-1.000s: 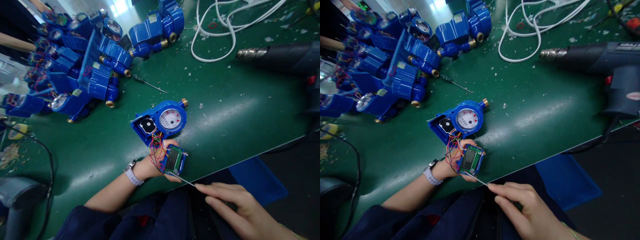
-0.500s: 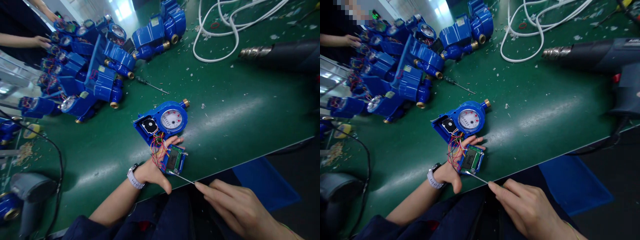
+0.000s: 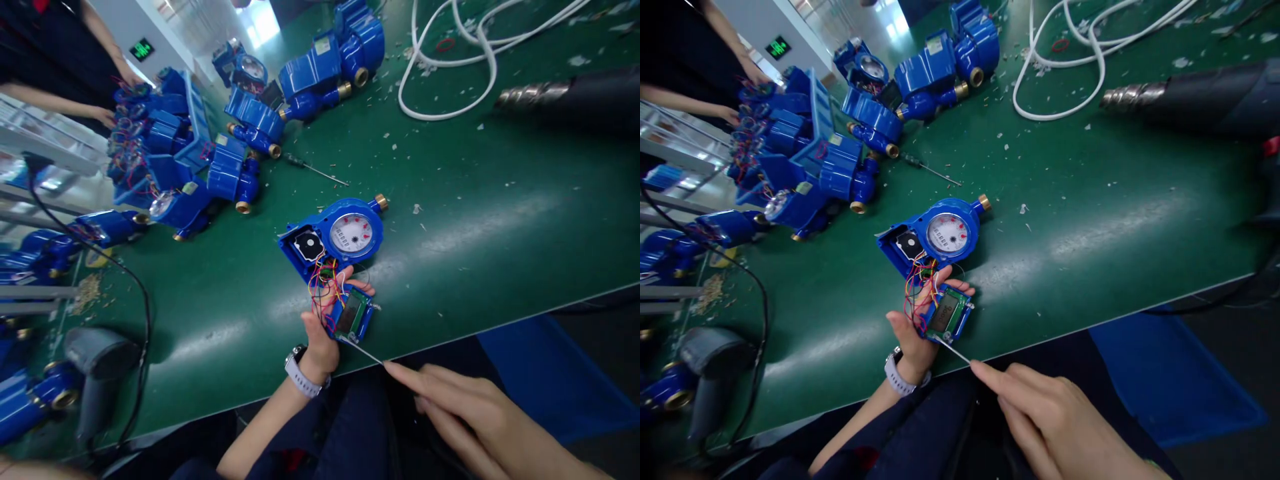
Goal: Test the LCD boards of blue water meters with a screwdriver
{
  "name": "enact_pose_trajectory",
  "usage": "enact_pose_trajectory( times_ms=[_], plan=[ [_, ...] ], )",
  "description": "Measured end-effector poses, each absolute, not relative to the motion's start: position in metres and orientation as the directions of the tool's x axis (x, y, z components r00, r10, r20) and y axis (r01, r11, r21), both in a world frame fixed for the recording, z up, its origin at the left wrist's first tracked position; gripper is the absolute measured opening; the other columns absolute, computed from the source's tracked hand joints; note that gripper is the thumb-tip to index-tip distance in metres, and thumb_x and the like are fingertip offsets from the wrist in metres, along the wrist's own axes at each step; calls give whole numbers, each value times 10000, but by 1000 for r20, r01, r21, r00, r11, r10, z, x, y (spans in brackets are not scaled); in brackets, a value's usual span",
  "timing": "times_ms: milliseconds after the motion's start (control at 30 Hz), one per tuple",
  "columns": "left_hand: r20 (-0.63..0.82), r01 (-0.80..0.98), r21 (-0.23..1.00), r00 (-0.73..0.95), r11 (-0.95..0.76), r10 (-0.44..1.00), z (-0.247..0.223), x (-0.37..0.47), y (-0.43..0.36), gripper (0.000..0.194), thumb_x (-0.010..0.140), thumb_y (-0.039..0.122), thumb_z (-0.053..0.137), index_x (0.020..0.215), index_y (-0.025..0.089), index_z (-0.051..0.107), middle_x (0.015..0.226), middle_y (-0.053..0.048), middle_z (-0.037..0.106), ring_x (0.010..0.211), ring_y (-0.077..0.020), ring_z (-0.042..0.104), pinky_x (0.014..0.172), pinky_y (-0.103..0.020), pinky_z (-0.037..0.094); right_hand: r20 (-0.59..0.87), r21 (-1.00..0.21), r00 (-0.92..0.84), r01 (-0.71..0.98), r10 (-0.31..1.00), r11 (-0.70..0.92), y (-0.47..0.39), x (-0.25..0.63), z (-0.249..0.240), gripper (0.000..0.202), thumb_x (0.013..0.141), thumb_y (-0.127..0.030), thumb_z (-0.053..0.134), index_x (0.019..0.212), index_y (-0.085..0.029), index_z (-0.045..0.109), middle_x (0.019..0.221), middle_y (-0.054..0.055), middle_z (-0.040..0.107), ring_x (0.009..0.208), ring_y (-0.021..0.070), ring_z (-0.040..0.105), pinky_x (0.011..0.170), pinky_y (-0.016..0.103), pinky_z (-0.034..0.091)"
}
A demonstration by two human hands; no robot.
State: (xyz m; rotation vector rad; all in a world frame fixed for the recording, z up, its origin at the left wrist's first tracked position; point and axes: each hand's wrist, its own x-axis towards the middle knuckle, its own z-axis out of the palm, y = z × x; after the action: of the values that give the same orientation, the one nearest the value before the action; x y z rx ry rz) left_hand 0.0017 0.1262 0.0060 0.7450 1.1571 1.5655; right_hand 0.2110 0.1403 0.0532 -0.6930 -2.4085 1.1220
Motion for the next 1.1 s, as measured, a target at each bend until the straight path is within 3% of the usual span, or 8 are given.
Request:
enact_pose_trajectory(
  times_ms=[67, 133, 333, 633, 833, 933, 1100],
  plan=[
    [-57, -339, 940, -275, -41, 960, 4, 0, 126, 904, 776, 880, 378, 1275, 173, 639, 1048, -145, 710, 987, -316, 686, 901, -461, 574, 140, -818, -776, 260, 616, 514, 140, 211, 58, 414, 978, -84, 345, 1280, -178, 611, 952, 21, 718, 841, 89, 708, 743, 101, 553],
    [-57, -348, 936, -275, -45, 960, 5, 1, 127, 869, 778, 869, 401, 1226, 176, 675, 1037, -137, 717, 971, -313, 692, 889, -450, 582, 154, -809, -754, 275, 639, 520, 138, 209, 60, 411, 974, -80, 338, 1245, -164, 635, 964, 33, 724, 871, 101, 712, 719, 103, 554],
    [-70, -349, 936, -316, -47, 946, 11, 5, 130, 826, 752, 878, 431, 1121, 205, 737, 994, -122, 748, 884, -309, 715, 811, -436, 613, 222, -711, -758, 305, 614, 634, 133, 209, 59, 434, 1024, -99, 245, 1209, -118, 637, 907, 71, 725, 651, 152, 694, 511, 208, 542],
    [10, -301, 951, -200, -71, 980, 3, -8, 129, 893, 785, 873, 373, 1271, 180, 656, 1078, -140, 722, 965, -323, 710, 900, -442, 588, 249, -661, -762, 317, 597, 680, 133, 209, 57, 434, 1039, -114, 224, 1230, -128, 612, 837, 42, 707, 554, 148, 653, 438, 243, 514],
    [47, -231, 971, -91, -67, 995, 2, -15, 130, 863, 785, 886, 325, 1198, 198, 642, 1260, -157, 638, 973, -299, 692, 831, -429, 593, 234, -616, -775, 348, 587, 706, 130, 210, 56, 436, 1038, -117, 218, 1264, -135, 591, 840, 37, 694, 539, 146, 643, 425, 247, 514],
    [47, -259, 963, -128, -79, 991, -1, -11, 130, 812, 796, 871, 345, 1169, 209, 630, 1133, -135, 679, 978, -290, 684, 877, -432, 574, 249, -581, -774, 361, 582, 729, 128, 210, 56, 448, 993, -74, 242, 1290, -130, 573, 827, 37, 683, 506, 138, 624, 393, 239, 485],
    [62, -274, 954, -226, -125, 972, -6, 0, 130, 776, 823, 849, 326, 1106, 189, 618, 919, -105, 692, 826, -260, 676, 755, -407, 578, 255, -477, -794, 394, 552, 786, 127, 209, 57, 587, 769, 25, 314, 1272, -105, 588, 774, 24, 646, 434, 124, 581, 365, 235, 472]
  ],
)
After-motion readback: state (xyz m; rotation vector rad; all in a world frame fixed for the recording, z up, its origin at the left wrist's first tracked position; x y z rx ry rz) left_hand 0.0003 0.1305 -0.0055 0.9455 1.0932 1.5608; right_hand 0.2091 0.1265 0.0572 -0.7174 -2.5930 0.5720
